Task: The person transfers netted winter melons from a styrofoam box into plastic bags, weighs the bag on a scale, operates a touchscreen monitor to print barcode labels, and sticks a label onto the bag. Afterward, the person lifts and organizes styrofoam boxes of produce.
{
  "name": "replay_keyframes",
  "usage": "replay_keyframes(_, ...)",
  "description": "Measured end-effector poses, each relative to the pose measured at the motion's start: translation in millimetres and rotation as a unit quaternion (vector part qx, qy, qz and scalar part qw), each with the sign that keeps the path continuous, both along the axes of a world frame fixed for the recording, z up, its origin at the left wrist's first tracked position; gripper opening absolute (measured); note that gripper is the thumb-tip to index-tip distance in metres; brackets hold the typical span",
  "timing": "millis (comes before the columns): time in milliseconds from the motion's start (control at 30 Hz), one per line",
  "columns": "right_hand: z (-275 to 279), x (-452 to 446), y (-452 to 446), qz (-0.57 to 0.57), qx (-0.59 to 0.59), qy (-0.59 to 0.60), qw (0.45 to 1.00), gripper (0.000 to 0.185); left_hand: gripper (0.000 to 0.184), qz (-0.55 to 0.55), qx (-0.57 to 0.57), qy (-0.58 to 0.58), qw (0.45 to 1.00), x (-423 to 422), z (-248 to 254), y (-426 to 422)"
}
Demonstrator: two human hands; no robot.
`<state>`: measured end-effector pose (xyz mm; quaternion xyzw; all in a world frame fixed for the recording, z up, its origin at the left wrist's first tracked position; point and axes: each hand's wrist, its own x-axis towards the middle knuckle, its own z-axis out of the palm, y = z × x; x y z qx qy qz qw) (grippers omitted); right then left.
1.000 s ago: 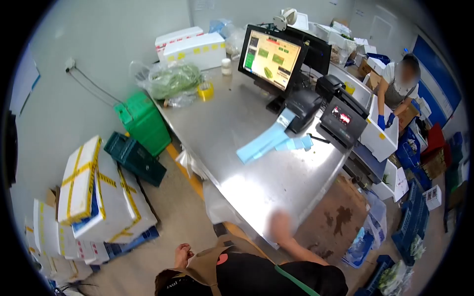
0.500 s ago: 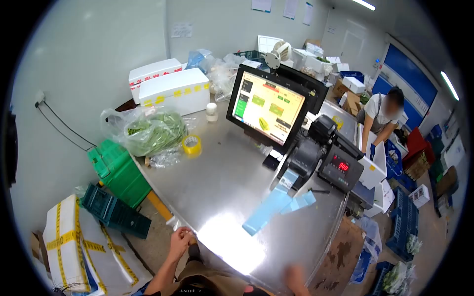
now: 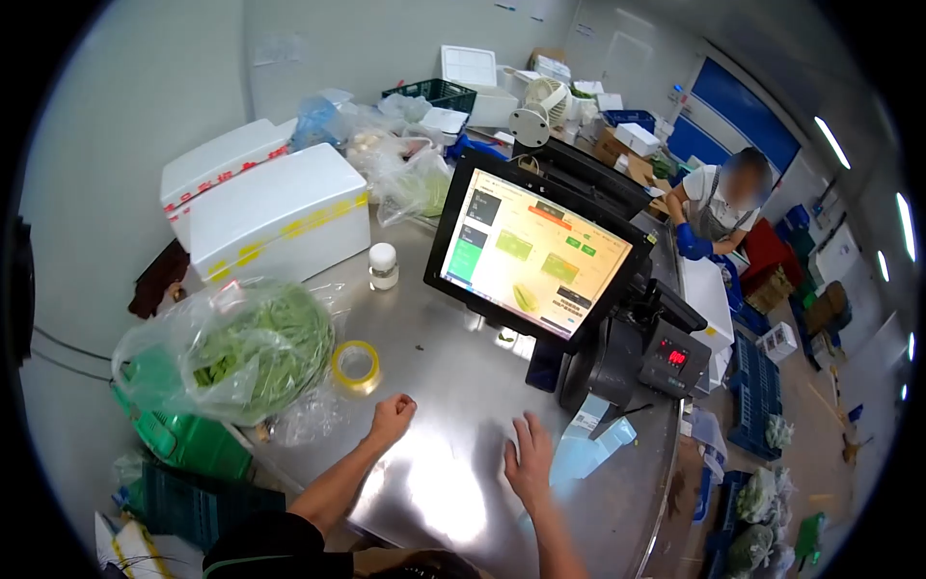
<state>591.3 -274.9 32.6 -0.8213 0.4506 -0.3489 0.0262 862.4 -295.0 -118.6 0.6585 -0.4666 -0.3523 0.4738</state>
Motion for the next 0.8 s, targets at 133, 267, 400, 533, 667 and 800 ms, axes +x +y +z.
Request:
replay_keyframes(133,34.2,75.3,-101.8,0.014,-0.036,0.059,0.998,0.051,0.014,0.004,-0.048,-0.023,0.999,22.7,-0.1,-47.5)
replay_keyframes(267,54.6,124.5,-192.3,0.001,-0.066,0.092,0.994,0.053,0.011,0.014,-0.115,-0.066,0.991,21.2,1.4,-56.1)
replay_keyframes(400,66.4,154.1,-249.3,-0.012,-0.082,0.118,0.990,0.053,0.010,0.023,-0.103,-0.054,0.993,23.4,2.8,-56.6)
replay_keyframes(533,64.5,166.4,-276.1,-0.019,-0.087,0.156,0.984,0.052,0.009,0.021,-0.117,-0.054,0.991,24.3,0.1,-56.9)
replay_keyframes(667,58.5,171.6,-291.9,-0.043,-0.075,0.179,0.980,0.050,0.008,0.017,-0.118,-0.053,0.991,24.1,-1.4,-56.5)
replay_keyframes(800,56.4,173.1,-290.7,-0.040,-0.068,0.168,0.983,0.049,0.008,0.011,-0.106,-0.054,0.993,25.1,0.3,-55.6)
